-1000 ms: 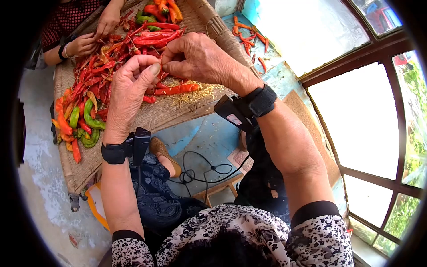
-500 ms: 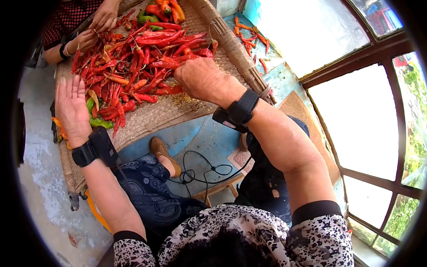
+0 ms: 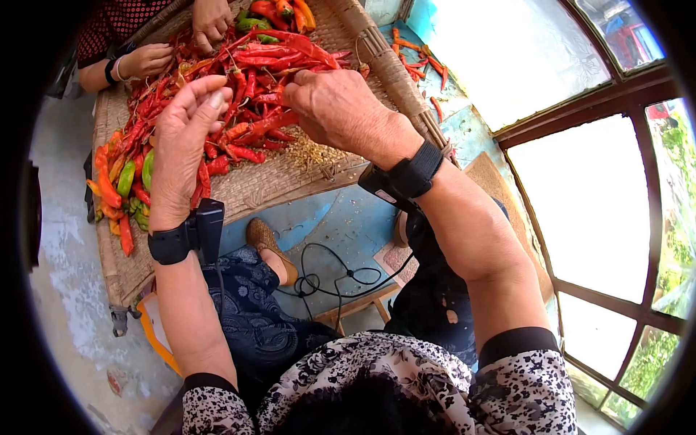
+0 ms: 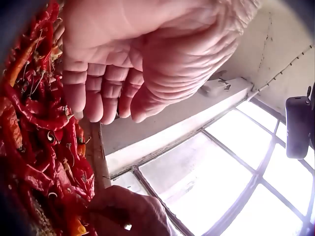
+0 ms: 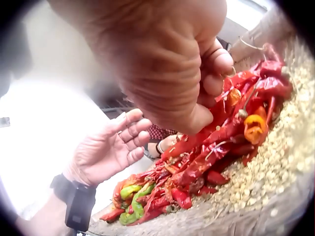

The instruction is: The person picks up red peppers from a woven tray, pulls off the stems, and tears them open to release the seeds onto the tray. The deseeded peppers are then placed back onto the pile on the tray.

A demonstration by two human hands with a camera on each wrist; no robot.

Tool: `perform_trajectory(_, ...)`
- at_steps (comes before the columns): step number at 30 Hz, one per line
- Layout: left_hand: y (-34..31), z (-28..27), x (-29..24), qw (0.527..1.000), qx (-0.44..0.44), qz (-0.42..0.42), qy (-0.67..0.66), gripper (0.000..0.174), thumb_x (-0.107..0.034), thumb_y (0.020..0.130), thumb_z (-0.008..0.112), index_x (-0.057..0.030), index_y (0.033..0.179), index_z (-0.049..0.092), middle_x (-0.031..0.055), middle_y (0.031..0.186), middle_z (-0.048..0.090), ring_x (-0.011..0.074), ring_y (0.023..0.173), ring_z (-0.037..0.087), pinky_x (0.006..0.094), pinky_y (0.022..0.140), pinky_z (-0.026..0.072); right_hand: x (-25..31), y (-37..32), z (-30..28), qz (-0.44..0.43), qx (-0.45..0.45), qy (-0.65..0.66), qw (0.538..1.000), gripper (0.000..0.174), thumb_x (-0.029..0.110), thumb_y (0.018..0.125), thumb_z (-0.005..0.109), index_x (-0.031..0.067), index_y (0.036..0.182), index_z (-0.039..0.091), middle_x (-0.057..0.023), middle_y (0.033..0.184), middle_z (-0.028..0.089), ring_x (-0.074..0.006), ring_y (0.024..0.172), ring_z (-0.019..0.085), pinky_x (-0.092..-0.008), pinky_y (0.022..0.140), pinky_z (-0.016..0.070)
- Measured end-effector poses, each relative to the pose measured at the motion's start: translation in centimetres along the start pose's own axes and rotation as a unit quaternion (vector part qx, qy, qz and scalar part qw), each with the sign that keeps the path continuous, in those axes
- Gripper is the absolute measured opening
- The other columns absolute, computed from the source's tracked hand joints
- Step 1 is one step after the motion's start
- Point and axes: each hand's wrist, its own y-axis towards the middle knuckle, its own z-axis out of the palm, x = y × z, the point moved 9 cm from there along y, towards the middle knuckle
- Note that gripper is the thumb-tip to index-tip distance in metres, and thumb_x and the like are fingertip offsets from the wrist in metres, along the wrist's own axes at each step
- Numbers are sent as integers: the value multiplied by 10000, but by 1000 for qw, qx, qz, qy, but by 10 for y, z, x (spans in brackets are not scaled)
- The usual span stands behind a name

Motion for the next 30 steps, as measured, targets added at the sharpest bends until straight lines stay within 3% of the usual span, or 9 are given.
perform_trajectory(3, -7, 25, -7, 967, 44, 79, 238, 329, -221, 894, 599, -27, 1159, 607, 93, 1036, 649, 147, 906, 613, 263, 802, 475, 4, -1, -15, -23, -49, -15, 998, 146, 112, 783, 617, 28, 900, 591, -108, 849, 600, -266, 722, 630, -362, 584, 521)
perform_trajectory(6, -14, 48, -14, 939, 88, 159, 292, 317, -196, 884, 605, -14, 1143, 610, 113, 989, 663, 160, 872, 642, 267, 766, 482, 19, -2, -31, -74, -129, -42, 988, 124, 127, 783, 617, 46, 871, 588, -87, 835, 583, -243, 749, 630, -349, 588, 519)
perform_trajectory(10, -8, 44, -3, 965, 105, 32, 239, 296, -194, 899, 590, -9, 1129, 615, 95, 908, 681, 155, 856, 647, 271, 755, 486, 17, -1, -40, -54, -189, -10, 981, 105, 130, 794, 603, 57, 860, 566, -84, 832, 567, -230, 767, 627, -335, 581, 515)
perform_trajectory(12, -4, 11, -11, 975, -40, 80, 205, 199, -157, 895, 576, -26, 1015, 667, 110, 724, 672, 195, 623, 631, 312, 603, 491, 2, 0, -39, -1, -176, 31, 984, 116, 132, 819, 590, 48, 896, 569, -101, 841, 576, -254, 751, 629, -355, 577, 514)
perform_trajectory(17, -6, -94, -11, 919, -328, 106, 190, 453, -222, 925, 574, -3, 1307, 471, 153, 1238, 548, 186, 1097, 546, 297, 944, 431, -25, 2, -8, 95, -64, 42, 992, 204, 211, 852, 617, 39, 960, 595, -135, 878, 588, -320, 791, 611, -430, 654, 506)
perform_trajectory(20, -16, -124, -1, 898, -400, 73, 166, 517, -273, 886, 614, 3, 1299, 474, 184, 1209, 555, 202, 1059, 559, 314, 915, 443, -16, 4, 7, 62, -47, 7, 997, 191, 207, 839, 602, 22, 889, 613, -156, 866, 606, -308, 760, 633, -406, 638, 518)
perform_trajectory(26, -4, -60, -7, 964, -210, 87, 139, 279, -201, 898, 600, -17, 1105, 633, 73, 944, 661, 129, 857, 601, 253, 790, 471, -12, 15, 29, 54, 4, -58, 997, 152, 166, 799, 612, 17, 818, 637, -152, 868, 616, -310, 762, 641, -402, 626, 517)
perform_trajectory(29, -5, -32, -15, 960, -139, 114, 213, 234, -194, 901, 589, -70, 1092, 645, 80, 906, 680, 155, 801, 634, 272, 716, 503, -12, 18, 23, 92, 45, 16, 995, 133, 129, 777, 633, 2, 812, 616, -150, 825, 594, -318, 782, 612, -415, 647, 502)
perform_trajectory(30, -5, -19, -14, 976, -81, 45, 198, 226, -176, 896, 591, -64, 1085, 640, 95, 1017, 660, 191, 902, 629, 310, 789, 503, -13, 17, 22, 90, 46, 17, 995, 133, 129, 777, 633, 2, 812, 616, -150, 825, 594, -318, 782, 612, -415, 647, 502)
